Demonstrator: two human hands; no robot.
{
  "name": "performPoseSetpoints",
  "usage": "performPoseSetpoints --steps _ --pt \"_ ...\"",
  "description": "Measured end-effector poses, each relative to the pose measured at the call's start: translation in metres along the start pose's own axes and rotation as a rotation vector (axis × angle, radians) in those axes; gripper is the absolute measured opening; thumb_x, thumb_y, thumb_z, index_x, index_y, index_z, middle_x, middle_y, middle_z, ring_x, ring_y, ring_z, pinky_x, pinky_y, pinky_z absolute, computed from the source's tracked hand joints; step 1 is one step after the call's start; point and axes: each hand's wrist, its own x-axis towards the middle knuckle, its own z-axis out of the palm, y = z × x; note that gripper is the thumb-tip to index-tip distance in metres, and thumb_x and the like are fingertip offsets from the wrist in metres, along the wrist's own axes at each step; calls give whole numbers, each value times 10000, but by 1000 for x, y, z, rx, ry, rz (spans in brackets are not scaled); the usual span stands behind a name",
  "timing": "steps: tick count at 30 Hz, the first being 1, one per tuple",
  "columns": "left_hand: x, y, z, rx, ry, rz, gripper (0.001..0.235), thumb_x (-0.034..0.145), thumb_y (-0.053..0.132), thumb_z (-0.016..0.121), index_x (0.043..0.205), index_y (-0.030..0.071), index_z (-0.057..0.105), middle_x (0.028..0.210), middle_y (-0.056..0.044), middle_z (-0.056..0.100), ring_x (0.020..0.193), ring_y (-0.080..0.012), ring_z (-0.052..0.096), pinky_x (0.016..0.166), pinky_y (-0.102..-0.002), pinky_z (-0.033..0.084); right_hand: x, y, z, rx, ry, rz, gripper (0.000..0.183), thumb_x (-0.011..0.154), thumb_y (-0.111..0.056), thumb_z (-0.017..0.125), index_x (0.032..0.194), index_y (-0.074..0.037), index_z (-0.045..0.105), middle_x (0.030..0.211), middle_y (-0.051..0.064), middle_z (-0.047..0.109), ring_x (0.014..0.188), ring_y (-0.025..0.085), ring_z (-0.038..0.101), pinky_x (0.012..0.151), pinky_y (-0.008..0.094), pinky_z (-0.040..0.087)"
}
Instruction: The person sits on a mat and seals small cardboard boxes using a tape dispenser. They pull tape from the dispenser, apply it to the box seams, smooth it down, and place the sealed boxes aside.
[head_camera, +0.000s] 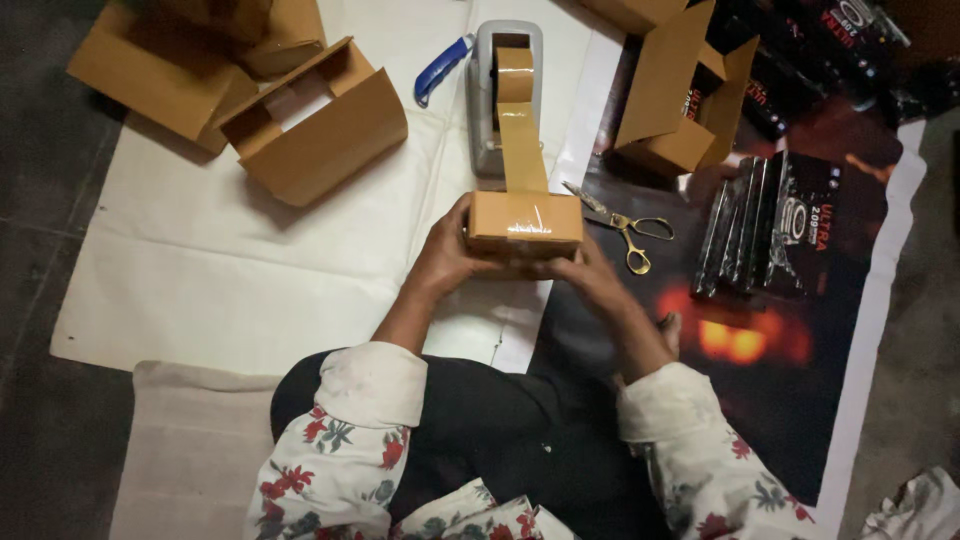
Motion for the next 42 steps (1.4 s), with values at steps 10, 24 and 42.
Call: performPoseSetpoints --steps 10,24,42 --pt "-2 2 -4 30 -35 -93 850 590 69 948 1348 87 564 1275 -73 714 1207 -176 671 1025 -317 553 7 5 2 -65 107 119 597 753 92 716 1324 -4 571 1194 149 715 1105 301 714 895 425 637" --pt "7 -39 -22 -1069 78 -650 735 880 436 667 1448 20 455 1145 -194 501 1150 -412 581 902 -636 585 15 -11 4 -43 111 121 680 688 168 714 1323 -27 570 1209 130 699 1123 313 704 924 468 582" --pt "-1 45 -14 164 -65 28 932 577 313 989 1357 77 538 1274 -73 693 1244 -220 639 1079 -368 497 9 -22 10 -95 160 213 654 710 126 716 1329 -34 576 1125 146 727 981 275 741 832 414 638"
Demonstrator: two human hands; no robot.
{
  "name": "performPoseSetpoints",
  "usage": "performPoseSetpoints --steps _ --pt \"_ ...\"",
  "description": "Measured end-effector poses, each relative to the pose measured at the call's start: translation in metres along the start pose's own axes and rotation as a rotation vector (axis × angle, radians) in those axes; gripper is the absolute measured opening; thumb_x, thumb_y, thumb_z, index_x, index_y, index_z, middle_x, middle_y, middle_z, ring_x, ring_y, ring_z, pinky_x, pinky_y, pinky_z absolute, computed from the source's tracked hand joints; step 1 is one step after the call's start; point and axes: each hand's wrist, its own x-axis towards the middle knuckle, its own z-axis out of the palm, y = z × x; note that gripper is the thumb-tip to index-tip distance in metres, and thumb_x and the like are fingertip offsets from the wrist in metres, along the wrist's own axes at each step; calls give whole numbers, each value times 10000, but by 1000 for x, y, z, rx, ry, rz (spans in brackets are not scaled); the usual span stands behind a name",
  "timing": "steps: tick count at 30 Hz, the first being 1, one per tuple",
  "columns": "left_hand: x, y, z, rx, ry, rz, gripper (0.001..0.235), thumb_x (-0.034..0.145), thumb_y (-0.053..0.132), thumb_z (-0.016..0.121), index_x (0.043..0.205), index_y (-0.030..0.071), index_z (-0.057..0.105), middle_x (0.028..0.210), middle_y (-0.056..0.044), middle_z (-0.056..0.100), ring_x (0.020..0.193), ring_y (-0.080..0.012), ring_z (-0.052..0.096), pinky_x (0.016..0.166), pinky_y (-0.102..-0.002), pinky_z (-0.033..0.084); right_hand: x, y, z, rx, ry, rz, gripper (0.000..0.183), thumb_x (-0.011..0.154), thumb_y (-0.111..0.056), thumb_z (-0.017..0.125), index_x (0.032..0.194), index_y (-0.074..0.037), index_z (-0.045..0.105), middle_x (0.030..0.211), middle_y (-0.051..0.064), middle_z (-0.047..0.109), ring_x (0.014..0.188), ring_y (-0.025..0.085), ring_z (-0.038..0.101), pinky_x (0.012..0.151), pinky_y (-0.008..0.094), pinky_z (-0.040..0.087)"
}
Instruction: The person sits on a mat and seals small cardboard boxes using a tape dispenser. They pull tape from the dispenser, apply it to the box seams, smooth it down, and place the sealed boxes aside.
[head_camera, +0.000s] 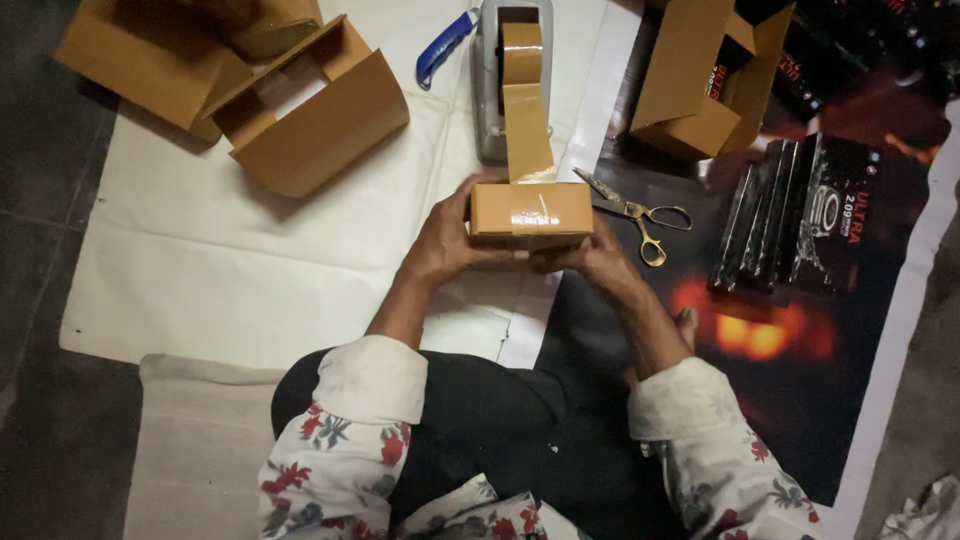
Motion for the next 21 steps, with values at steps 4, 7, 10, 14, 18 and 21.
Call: performPoseSetpoints --steps 4,7,10,14,18,21 --pt "4 -10 7 -69 -32 -2 771 601 239 986 1250 52 614 1163 -71 759 1130 -188 718 1014 -341 561 -3 -2 -5 -26 -90 -14 640 727 112 710 1335 1 543 1129 164 718 959 288 741 782 442 659" --pt "-8 -15 10 -140 -15 -8 715 646 195 968 1251 38 621 1162 -79 760 1116 -172 713 1008 -326 560 -10 -4 -7 24 -146 -16 700 744 38 674 1416 -35 492 1193 160 684 967 302 724 786 434 647" --pt "-10 -10 10 -264 11 -37 690 666 153 943 1263 32 619 1173 -83 755 1124 -170 710 1017 -319 556 -19 -12 -9 267 -116 -1 698 810 -107 598 1490 -36 458 1320 187 636 1080 319 695 832 443 631" --pt "-10 -2 14 -397 -25 -28 726 670 131 926 1312 22 606 1195 -94 729 1148 -177 678 1023 -320 526 -34 -18 -4 437 -7 102 712 823 -210 573 1501 -56 417 1435 172 549 1245 332 592 827 505 631" --pt "-11 -1 8 -429 -59 -80 737 655 159 913 1318 8 629 1189 -99 741 1150 -195 680 1038 -329 517 -41 -30 -23 102 -336 4 811 776 -211 669 1533 -90 405 1502 146 494 1335 324 512 912 463 601" --pt "-5 -2 8 -444 -91 -133 772 619 190 925 1305 19 616 1171 -94 741 1143 -210 687 1029 -328 519 -22 -35 -35 -639 -283 -109 951 639 -161 888 1475 -54 446 1428 148 553 1306 281 500 981 417 497"
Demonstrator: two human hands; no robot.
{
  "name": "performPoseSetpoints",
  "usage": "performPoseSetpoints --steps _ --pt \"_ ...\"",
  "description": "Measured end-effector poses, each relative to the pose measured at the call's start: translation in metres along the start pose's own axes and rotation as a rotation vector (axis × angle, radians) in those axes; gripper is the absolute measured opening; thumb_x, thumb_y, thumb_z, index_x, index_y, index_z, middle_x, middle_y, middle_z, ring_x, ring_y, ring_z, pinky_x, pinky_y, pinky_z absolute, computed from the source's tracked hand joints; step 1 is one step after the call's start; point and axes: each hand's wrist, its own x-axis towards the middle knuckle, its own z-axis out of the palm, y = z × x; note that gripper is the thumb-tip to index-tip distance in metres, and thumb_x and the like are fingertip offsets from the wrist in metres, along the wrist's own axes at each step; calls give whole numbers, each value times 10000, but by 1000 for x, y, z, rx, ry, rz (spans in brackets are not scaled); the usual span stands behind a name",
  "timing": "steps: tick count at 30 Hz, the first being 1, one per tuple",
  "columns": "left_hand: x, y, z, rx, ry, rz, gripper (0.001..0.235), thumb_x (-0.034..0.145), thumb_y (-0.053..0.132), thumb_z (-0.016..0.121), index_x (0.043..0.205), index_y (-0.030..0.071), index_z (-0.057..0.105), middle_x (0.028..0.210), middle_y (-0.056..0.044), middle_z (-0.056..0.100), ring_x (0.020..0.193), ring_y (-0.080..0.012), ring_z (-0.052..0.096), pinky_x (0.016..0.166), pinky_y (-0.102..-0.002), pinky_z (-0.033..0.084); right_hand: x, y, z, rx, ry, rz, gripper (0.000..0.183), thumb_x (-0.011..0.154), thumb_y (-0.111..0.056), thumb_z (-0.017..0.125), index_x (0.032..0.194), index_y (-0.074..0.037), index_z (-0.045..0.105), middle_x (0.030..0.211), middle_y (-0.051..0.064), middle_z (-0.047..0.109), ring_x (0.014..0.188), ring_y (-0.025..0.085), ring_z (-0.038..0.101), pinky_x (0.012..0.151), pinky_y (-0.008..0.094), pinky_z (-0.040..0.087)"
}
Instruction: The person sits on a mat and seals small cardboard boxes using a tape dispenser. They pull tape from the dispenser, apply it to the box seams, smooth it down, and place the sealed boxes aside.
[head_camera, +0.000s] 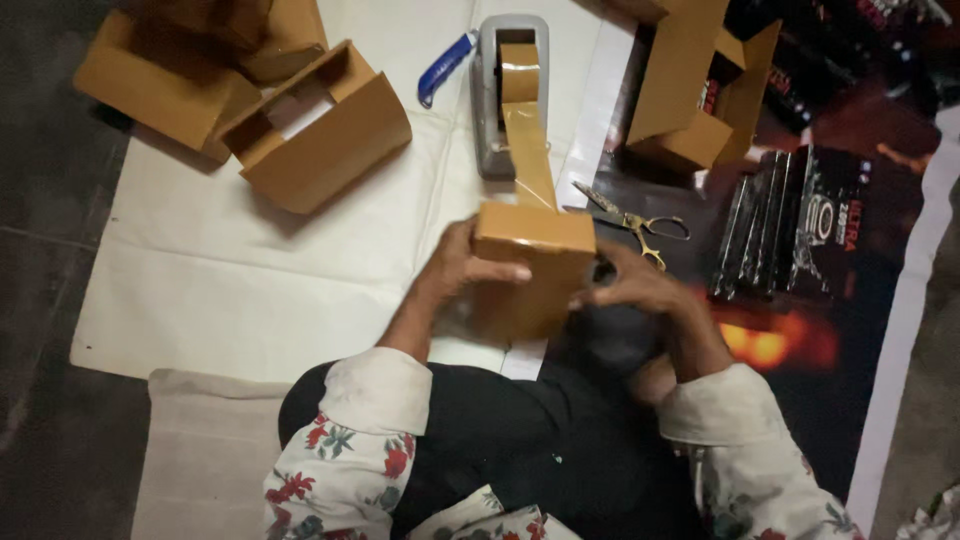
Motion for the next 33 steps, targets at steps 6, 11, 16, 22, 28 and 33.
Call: performPoseSetpoints --steps 6,11,16,22,28,33 --pt "6 -17 9 74 32 35 819 607 214 959 1311 24 585 1274 -125 636 1238 -221 628 1071 -332 496 11 12 30 616 158 -137 722 716 -89 821 1365 38 531 1181 108 696 1043 211 677 912 363 568" --pt "13 -41 4 -297 -128 -117 927 823 649 737 1457 20 491 1365 -125 605 1249 -236 577 1075 -382 461 -1 -3 43 813 230 -35 504 742 -73 786 1205 76 654 1036 117 717 912 214 693 842 370 579" --pt "46 -56 -8 -667 -124 -246 1321 668 989 185 1508 7 456 1427 -163 612 1312 -265 596 1110 -398 468 -8 -31 47 720 192 72 556 658 -121 744 1192 4 653 986 91 733 877 194 716 795 325 578" --pt "98 -78 -29 -877 -52 -193 1397 612 1067 224 1354 -75 539 1161 -151 674 1040 -257 649 892 -384 544 -4 -42 49 754 162 -5 551 680 -105 754 1202 31 644 1029 92 724 936 197 699 848 335 560" --pt "125 -97 -39 -993 12 -161 1362 593 1056 325 1278 -95 574 1044 -131 664 904 -229 662 768 -343 574 4 -42 42 796 178 10 560 688 -102 748 1221 6 615 1066 82 699 964 193 690 870 343 560" --pt "149 -86 -43 -1050 -10 -120 1341 633 1045 377 1289 -112 543 1076 -155 665 956 -249 667 836 -349 578 16 -43 34 728 184 -62 598 683 -131 734 1247 14 599 1100 94 705 1002 191 688 884 328 557"
